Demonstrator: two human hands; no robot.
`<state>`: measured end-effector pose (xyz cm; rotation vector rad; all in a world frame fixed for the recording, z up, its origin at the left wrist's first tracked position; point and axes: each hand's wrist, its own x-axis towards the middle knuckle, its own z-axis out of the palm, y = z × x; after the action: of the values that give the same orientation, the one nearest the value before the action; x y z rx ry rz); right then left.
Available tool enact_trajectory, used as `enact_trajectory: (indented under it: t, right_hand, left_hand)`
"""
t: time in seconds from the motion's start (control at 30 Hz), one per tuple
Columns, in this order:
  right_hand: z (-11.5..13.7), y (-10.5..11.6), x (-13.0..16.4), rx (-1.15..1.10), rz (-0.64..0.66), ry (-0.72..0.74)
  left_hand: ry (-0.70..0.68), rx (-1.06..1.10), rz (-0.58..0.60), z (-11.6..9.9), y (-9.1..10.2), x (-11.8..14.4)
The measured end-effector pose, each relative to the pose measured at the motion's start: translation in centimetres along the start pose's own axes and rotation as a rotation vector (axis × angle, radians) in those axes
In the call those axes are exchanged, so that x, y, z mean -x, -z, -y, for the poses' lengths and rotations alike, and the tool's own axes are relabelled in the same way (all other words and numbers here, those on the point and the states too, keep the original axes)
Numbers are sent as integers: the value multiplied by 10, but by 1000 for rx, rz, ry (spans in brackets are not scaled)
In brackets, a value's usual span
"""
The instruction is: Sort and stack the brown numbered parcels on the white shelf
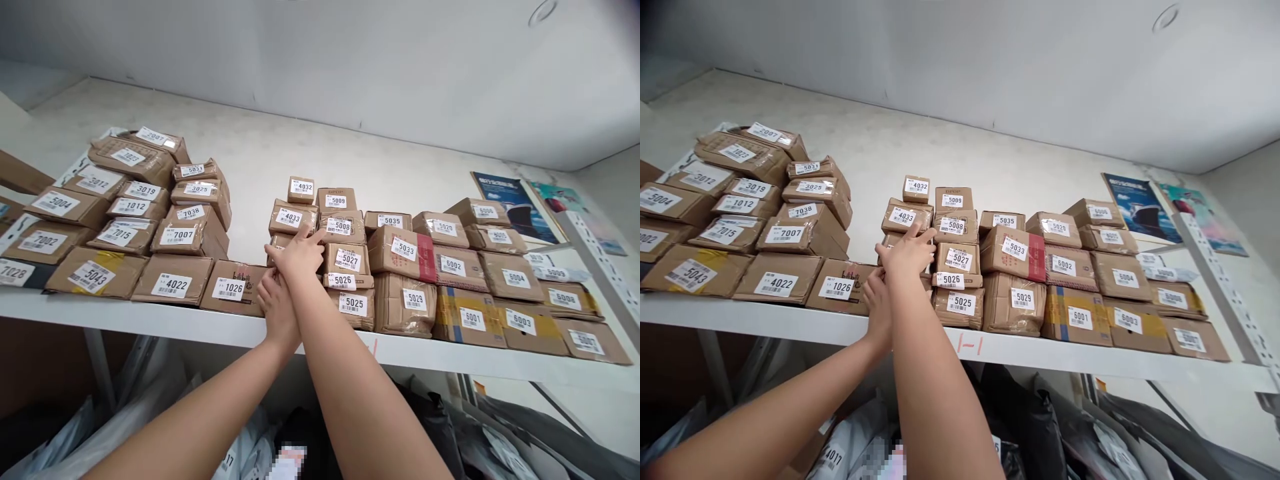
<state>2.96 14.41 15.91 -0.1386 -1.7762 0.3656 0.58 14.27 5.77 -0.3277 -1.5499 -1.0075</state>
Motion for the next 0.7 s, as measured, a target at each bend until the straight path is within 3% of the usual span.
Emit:
enact_trajectory:
  t: [0.27, 0.53, 0.7]
  right_hand:
    - [-1, -25, 6, -141, -197, -41]
    - [32, -36, 10, -205, -138, -33]
    - [64, -50, 16, -235, -74, -34]
  left_hand:
    - [-252, -24, 238, 56, 40, 23]
    - [-477, 3, 173, 94, 60, 37]
    - [-453, 10, 178, 109, 70, 36]
